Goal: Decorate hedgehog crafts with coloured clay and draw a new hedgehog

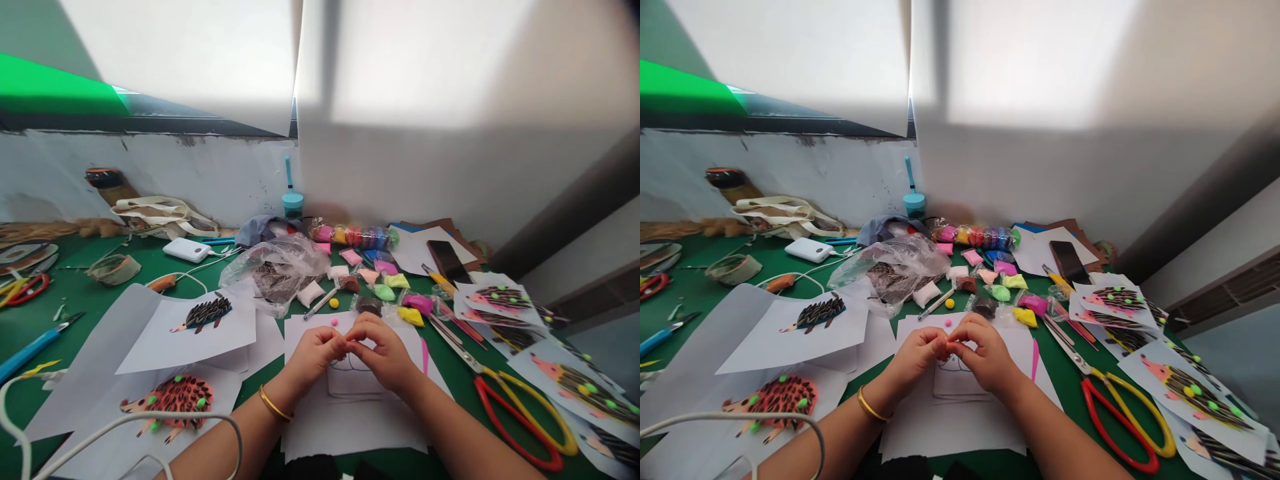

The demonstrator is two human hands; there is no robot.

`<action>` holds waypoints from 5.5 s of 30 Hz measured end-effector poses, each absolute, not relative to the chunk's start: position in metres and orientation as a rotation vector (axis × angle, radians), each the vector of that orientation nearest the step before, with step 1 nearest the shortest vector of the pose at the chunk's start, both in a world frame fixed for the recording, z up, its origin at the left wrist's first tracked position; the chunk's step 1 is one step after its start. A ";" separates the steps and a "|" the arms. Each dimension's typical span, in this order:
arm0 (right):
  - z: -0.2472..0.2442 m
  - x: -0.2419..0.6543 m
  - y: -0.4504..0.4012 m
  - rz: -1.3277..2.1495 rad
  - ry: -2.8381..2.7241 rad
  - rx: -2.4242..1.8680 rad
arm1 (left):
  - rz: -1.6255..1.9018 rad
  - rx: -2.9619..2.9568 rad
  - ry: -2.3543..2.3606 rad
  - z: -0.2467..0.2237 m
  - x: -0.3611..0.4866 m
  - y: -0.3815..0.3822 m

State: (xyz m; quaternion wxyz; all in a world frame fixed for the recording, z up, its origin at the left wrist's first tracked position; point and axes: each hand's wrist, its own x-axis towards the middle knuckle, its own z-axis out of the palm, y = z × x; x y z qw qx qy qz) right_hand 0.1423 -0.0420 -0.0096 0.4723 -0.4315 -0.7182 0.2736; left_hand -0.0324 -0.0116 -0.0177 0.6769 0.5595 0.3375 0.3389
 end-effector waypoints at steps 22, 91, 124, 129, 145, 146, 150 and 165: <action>-0.016 0.142 -0.047 0.454 -1.844 -1.066 | 0.623 1.110 0.713 -0.011 -0.034 -0.012; -0.021 0.173 -0.038 0.555 -2.414 -1.294 | 0.921 0.960 1.013 -0.011 -0.042 0.003; 0.008 0.141 -0.040 0.543 -1.971 -1.108 | 0.777 1.249 0.781 -0.003 -0.036 -0.010; 0.000 0.144 -0.045 0.330 -1.971 -1.112 | 0.735 1.183 0.777 -0.001 -0.034 -0.014; -0.007 0.141 -0.044 0.358 -1.868 -1.127 | 0.864 1.443 0.893 -0.011 -0.036 -0.013; -0.007 0.141 -0.043 0.347 -1.877 -1.136 | 0.897 1.552 0.930 -0.011 -0.036 -0.014; -0.009 0.141 -0.041 0.280 -1.938 -1.198 | 0.942 2.002 1.057 -0.011 -0.037 -0.019; -0.020 0.147 -0.031 0.443 -1.895 -1.135 | 1.036 1.797 1.074 -0.023 -0.033 -0.009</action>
